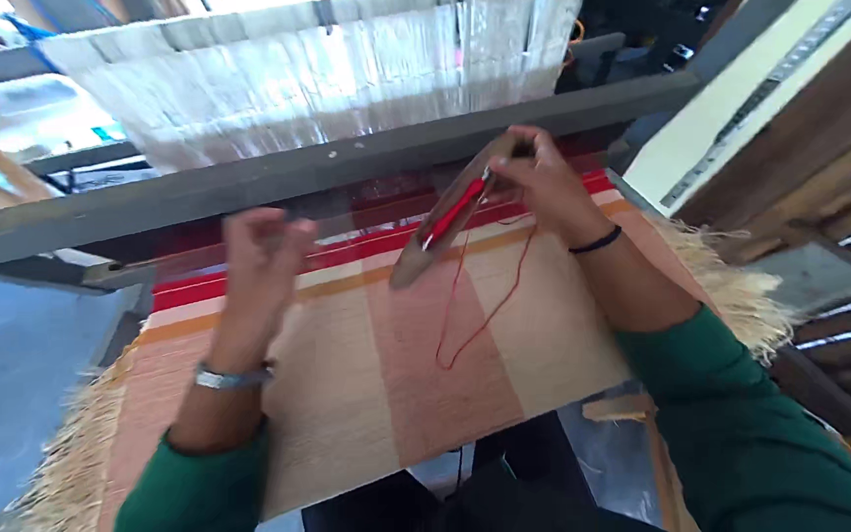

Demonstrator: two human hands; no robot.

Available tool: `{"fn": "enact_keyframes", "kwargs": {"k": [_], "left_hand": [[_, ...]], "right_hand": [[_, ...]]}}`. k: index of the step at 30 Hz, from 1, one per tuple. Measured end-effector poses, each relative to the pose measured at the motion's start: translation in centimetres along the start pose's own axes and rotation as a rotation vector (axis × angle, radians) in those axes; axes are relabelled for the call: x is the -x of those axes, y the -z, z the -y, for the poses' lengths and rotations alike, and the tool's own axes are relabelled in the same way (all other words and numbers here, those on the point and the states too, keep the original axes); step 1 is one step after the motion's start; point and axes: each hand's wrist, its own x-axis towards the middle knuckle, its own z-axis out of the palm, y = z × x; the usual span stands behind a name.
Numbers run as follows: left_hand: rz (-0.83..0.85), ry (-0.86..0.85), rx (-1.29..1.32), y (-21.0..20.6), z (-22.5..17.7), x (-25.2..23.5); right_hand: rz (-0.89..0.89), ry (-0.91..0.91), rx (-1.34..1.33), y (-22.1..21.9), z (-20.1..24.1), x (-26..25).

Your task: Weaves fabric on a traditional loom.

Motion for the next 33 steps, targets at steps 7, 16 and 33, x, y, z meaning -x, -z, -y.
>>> {"fn": "enact_keyframes", "kwargs": {"k": [7,16,33], "left_hand": [[-0.575,0.207,0.148,5.5,2.8,-8.5],[-0.579,0.163,0.144,6.6,4.4,-14.1],[-0.461,0.133,-0.404,11.4,6.8,-13.1]], "right_hand": [[-0.681,0.157,-0.067,16.1,0.2,-1.3],[-1.307,0.208,-0.175,22.1,-4.4,-0.6],[-1.263,0.153,-0.302,21.8,-6.6,-4.8]]}}
